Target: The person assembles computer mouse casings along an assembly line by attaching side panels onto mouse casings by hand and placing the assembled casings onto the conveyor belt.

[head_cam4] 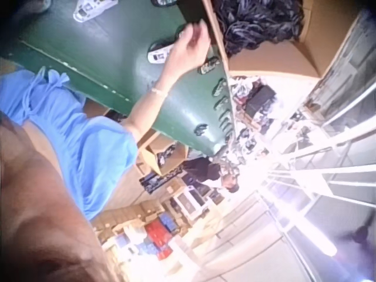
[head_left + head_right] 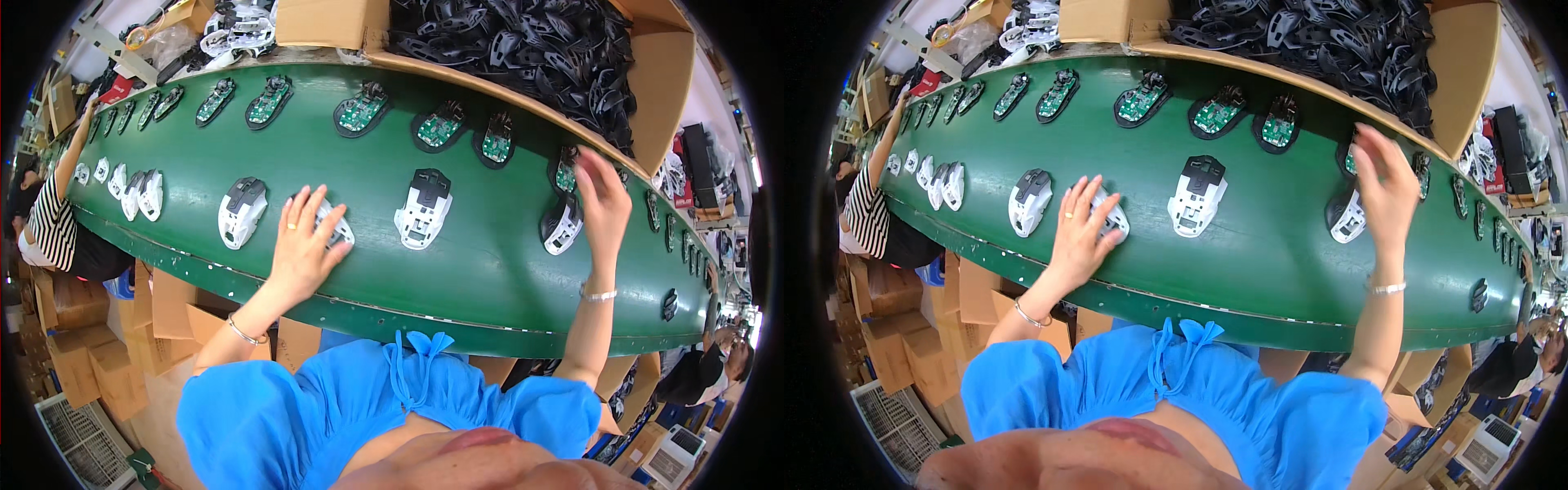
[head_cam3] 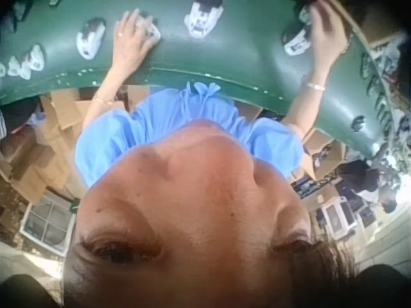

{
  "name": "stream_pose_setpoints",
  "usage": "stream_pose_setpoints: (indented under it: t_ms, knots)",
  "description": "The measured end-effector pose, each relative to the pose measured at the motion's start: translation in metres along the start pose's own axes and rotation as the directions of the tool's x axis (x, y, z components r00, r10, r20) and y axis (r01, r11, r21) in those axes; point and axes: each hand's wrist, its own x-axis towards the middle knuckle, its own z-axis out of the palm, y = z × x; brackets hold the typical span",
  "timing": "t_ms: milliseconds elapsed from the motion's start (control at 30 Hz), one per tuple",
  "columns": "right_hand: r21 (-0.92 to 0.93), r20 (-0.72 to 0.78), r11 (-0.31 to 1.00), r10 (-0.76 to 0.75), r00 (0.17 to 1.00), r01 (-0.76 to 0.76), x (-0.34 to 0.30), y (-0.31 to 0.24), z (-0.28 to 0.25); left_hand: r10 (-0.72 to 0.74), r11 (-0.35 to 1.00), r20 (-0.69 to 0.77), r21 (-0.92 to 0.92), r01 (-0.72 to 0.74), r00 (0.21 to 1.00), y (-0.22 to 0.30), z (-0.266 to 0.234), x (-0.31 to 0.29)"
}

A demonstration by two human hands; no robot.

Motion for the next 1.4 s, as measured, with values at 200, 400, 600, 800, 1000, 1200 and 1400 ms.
stream_pose_setpoints:
  t_ms: [200, 400, 600, 800, 1000, 1200, 1400]
  knots:
    - [-0.216, 0.197, 0.774, -0.563, 0.803, 0.595, 0.15, -0.013, 0.097, -0.029, 0.996, -0.037, 0.081, 0.032, 0.999, -0.074, -0.011, 0.036]
    - [-0.541, 0.48, 0.489, -0.489, 0.729, 0.684, 0.217, -0.007, 0.15, -0.058, 0.998, -0.14, -0.02, 0.056, 0.988, -0.082, -0.016, 0.052]
    - [-0.506, 0.46, 0.396, -0.628, 0.628, 0.766, 0.219, 0.004, 0.172, 0.023, 0.999, -0.227, -0.039, -0.033, 0.974, -0.008, -0.014, 0.063]
    - [-0.568, 0.233, 0.52, -0.642, 0.73, 0.638, 0.2, 0.002, 0.139, 0.16, 0.987, -0.167, 0.034, -0.157, 0.973, 0.081, 0.02, 0.091]
    - [0.374, 0.022, 0.927, -0.045, 0.999, 0.033, 0.155, 0.002, 0.104, 0.147, 0.982, 0.022, 0.116, -0.148, 0.989, 0.083, 0.044, 0.093]
    - [0.682, 0.195, 0.659, 0.257, 0.947, -0.319, 0.083, -0.009, 0.06, 0.408, 0.913, 0.151, -0.051, -0.405, 0.901, 0.032, 0.006, 0.086]
    - [0.686, 0.243, 0.619, 0.301, 0.922, -0.383, 0.0, -0.024, 0.05, 0.275, 0.949, -0.011, -0.159, -0.274, 0.961, 0.004, -0.018, 0.072]
